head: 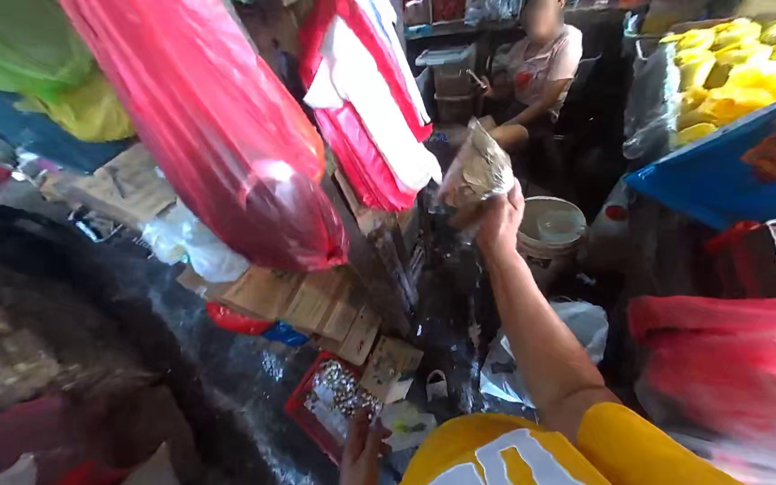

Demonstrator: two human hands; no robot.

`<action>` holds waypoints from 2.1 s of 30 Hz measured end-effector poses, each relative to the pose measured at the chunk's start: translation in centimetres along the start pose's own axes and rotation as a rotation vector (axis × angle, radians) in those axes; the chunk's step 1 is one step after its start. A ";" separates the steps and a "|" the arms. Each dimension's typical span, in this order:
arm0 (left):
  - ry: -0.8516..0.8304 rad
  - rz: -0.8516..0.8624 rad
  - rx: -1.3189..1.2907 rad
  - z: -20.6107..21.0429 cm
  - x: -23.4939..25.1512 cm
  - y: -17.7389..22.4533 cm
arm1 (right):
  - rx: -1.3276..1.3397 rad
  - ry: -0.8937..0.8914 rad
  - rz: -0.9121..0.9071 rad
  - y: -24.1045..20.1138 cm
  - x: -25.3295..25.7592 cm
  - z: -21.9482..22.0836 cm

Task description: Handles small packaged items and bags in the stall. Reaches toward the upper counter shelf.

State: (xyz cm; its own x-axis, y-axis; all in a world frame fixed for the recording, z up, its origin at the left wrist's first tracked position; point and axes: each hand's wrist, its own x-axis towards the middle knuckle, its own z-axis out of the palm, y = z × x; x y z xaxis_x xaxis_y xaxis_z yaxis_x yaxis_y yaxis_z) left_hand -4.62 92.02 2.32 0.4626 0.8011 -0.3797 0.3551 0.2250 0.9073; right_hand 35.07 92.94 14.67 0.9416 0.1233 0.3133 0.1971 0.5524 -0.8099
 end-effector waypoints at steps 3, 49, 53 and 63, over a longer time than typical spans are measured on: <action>-0.172 -0.038 0.130 2.1 5.9 4.3 | -0.251 0.008 -0.023 1.0 3.7 -2.6; -0.658 -0.166 -0.676 58.3 53.9 36.5 | -1.441 -0.748 0.053 18.8 43.5 -10.5; -0.773 -0.002 -0.832 59.9 57.0 39.6 | -1.465 -0.780 0.059 17.6 46.4 -10.1; -0.784 0.177 -0.507 61.8 69.8 50.9 | -0.273 -0.371 0.442 16.3 55.0 -7.9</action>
State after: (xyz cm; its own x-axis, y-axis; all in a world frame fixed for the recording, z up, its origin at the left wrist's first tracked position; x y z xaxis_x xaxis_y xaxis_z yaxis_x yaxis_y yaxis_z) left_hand 95.95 125.15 10.80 0.9549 0.2873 -0.0750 -0.0818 0.4975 0.8636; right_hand 92.23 102.22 14.80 0.8027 0.5955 0.0318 -0.0801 0.1605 -0.9838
